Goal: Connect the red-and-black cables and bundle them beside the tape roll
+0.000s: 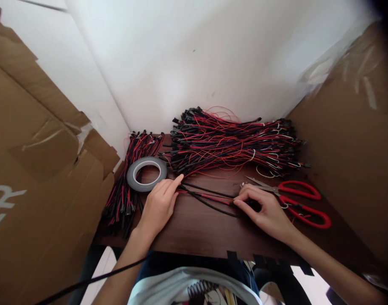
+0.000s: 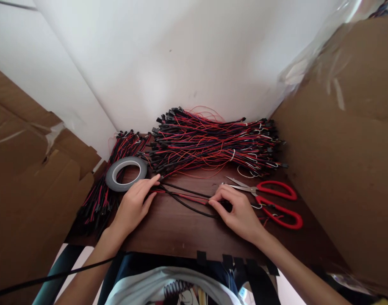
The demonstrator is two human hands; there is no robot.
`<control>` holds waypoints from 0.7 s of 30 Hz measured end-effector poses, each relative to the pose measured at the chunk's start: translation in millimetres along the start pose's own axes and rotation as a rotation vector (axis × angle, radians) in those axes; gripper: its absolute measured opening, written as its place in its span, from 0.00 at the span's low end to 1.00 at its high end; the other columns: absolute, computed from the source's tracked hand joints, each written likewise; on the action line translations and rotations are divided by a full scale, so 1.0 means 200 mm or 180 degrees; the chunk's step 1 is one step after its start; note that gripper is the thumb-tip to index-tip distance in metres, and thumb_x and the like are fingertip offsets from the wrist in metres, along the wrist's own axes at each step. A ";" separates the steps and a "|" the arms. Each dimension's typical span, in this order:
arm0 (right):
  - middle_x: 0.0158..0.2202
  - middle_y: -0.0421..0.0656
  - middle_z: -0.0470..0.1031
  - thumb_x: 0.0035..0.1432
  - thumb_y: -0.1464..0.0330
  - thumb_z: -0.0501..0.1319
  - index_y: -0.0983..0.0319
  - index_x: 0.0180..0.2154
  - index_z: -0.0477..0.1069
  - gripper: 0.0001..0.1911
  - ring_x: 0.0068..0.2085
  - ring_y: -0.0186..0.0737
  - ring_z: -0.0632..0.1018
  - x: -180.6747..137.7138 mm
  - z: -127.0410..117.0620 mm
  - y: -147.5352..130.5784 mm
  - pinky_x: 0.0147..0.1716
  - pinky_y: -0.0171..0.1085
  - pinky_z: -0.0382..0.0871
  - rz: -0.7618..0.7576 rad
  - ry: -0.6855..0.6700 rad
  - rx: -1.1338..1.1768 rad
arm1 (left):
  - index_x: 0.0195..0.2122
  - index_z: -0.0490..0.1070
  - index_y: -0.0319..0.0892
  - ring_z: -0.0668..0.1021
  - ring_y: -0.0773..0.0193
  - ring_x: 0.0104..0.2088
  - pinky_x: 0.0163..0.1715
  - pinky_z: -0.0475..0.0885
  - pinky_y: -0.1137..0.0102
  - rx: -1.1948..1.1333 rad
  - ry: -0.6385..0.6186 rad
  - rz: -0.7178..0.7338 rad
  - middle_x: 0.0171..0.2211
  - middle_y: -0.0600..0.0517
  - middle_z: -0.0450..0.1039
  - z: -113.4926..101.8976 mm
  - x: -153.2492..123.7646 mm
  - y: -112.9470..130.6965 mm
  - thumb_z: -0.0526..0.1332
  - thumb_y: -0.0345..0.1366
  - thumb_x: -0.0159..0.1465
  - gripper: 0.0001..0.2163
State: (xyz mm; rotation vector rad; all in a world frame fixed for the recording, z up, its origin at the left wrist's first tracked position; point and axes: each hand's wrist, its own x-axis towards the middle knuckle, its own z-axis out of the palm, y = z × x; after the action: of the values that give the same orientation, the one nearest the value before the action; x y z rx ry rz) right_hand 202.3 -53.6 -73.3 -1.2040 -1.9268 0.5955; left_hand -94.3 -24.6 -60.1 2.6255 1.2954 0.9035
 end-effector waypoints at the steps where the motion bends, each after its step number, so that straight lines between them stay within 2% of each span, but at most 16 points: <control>1: 0.29 0.42 0.72 0.63 0.68 0.59 0.61 0.28 0.70 0.10 0.32 0.38 0.73 0.00 0.00 0.00 0.34 0.38 0.66 0.0008 0.0034 0.0024 | 0.61 0.61 0.41 0.76 0.56 0.47 0.48 0.72 0.59 0.0044 0.0009 -0.0031 0.47 0.44 0.75 0.00 0.00 0.00 0.54 0.25 0.67 0.20; 7: 0.29 0.42 0.71 0.62 0.70 0.59 0.61 0.28 0.69 0.09 0.32 0.37 0.72 -0.01 0.00 -0.01 0.33 0.37 0.65 -0.0106 0.0145 -0.0047 | 0.56 0.65 0.39 0.76 0.56 0.47 0.48 0.73 0.59 0.0129 0.0123 -0.0062 0.46 0.44 0.75 0.00 -0.01 0.02 0.54 0.24 0.67 0.17; 15: 0.28 0.41 0.67 0.61 0.75 0.59 0.61 0.28 0.65 0.09 0.31 0.36 0.69 -0.02 0.01 -0.02 0.32 0.37 0.64 -0.0610 0.0178 -0.0506 | 0.46 0.70 0.37 0.76 0.55 0.40 0.42 0.75 0.60 0.0495 0.0154 -0.0036 0.38 0.45 0.75 0.00 -0.03 0.04 0.58 0.27 0.66 0.08; 21: 0.28 0.41 0.66 0.61 0.76 0.59 0.61 0.28 0.63 0.09 0.31 0.35 0.68 -0.01 0.00 -0.03 0.32 0.36 0.64 -0.0551 0.0247 -0.0511 | 0.43 0.71 0.36 0.75 0.57 0.41 0.43 0.74 0.61 0.0379 0.0055 0.0096 0.39 0.44 0.75 -0.02 -0.04 0.03 0.58 0.27 0.66 0.06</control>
State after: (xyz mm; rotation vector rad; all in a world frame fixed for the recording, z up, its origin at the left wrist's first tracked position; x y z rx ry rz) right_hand 199.9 -58.1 -70.6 -1.1255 -2.0173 0.3037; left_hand -96.0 -34.6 -58.5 2.7396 1.3577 0.8815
